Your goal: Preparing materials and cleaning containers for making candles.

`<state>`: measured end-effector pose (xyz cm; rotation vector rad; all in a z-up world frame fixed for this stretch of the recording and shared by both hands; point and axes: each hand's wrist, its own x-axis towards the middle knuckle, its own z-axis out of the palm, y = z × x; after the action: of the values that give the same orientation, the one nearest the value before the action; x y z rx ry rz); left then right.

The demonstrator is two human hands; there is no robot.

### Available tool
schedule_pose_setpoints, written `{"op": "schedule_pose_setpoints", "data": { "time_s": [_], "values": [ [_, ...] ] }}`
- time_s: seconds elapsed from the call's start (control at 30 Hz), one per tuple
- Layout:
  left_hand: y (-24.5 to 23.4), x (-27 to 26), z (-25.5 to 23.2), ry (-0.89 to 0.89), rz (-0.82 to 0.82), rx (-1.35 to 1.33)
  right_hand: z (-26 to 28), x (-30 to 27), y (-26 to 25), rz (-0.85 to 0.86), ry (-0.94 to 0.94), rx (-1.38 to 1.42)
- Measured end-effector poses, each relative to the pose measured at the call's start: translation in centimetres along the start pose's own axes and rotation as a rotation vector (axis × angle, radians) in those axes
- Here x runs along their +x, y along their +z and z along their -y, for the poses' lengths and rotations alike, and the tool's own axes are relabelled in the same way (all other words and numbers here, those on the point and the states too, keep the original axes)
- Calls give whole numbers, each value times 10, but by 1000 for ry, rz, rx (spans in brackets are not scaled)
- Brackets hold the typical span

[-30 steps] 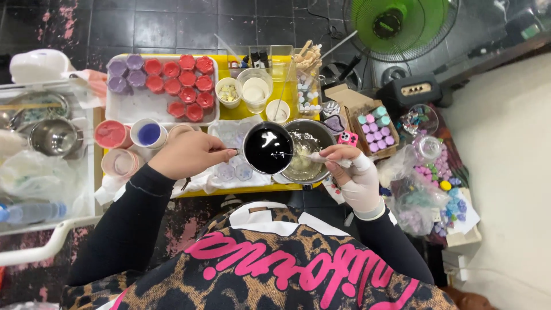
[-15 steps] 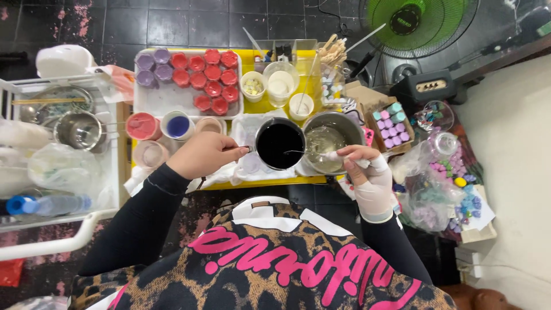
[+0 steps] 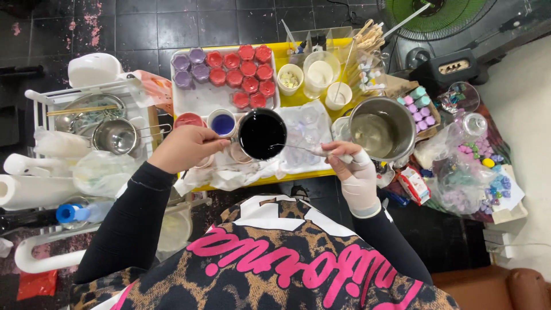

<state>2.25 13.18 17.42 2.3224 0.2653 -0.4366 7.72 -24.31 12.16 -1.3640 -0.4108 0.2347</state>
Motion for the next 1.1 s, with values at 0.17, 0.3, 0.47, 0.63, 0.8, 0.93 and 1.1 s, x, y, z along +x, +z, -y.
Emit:
{"op": "schedule_pose_setpoints", "data": {
  "time_s": [0.17,0.3,0.47,0.63,0.8,0.93,1.1],
  "values": [
    [-13,16,41,159,-53,-62,-7,-5,36,40,7,55],
    [-23,30,49,64,-24,-42,-19,-9,48,48,-106,-156],
    [-24,47,51,50,47,-53,-26,-12,58,-43,-1,-34],
    [-20,64,63,139,11,7,-36,-10,61,-89,-1,-25],
    [-26,70,55,138,48,37,-37,-8,65,-61,14,37],
    [-25,88,68,292,18,56,-35,-6,67,-64,-5,21],
    [-25,104,71,368,49,149,-41,-6,64,-81,3,42]
  ]
}}
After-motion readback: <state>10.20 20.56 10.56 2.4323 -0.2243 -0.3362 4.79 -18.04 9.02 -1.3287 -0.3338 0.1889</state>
